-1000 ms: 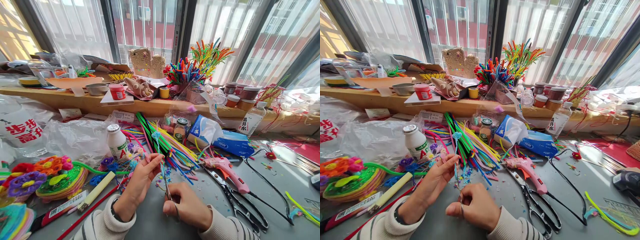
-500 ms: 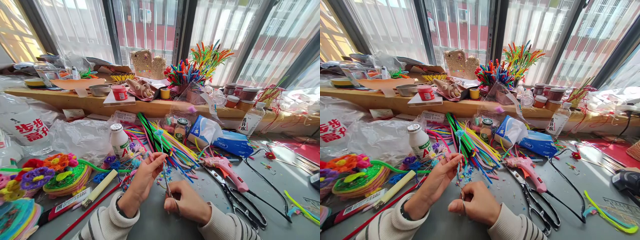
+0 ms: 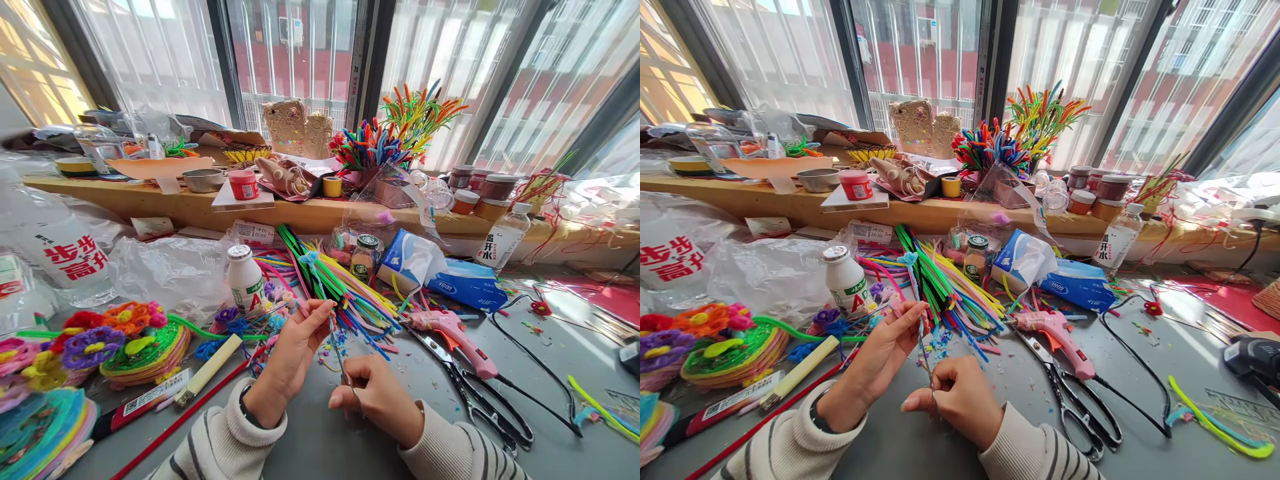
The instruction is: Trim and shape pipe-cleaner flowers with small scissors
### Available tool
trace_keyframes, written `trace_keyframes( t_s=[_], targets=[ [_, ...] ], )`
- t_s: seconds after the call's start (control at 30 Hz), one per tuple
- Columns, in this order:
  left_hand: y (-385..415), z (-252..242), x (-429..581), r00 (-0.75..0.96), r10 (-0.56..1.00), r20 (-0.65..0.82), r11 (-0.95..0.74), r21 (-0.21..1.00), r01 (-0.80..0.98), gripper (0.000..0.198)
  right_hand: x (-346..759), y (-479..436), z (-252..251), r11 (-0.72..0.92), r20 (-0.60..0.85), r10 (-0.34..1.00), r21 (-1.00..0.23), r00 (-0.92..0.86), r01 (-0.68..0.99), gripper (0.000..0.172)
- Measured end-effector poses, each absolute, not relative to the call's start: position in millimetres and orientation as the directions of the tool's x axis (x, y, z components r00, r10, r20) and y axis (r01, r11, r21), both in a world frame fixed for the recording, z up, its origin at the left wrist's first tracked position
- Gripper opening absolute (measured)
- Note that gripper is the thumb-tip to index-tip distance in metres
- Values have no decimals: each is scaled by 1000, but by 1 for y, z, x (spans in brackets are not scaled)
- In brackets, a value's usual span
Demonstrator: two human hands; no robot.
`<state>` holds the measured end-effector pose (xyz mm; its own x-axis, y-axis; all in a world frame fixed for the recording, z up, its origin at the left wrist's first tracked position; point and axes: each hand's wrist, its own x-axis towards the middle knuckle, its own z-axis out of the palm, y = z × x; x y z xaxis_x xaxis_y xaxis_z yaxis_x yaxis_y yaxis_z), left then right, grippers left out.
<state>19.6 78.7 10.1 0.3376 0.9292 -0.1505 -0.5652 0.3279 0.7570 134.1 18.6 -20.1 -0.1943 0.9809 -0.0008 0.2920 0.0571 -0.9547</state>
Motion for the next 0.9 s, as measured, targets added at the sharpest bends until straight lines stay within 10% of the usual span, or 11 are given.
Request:
trace_keyframes(
  t_s=[0.9],
  targets=[
    [77,11,21,394,904,-165,360,791,-495,7,139,20,-21,172,39,927,-928,-374,330,65]
  ],
)
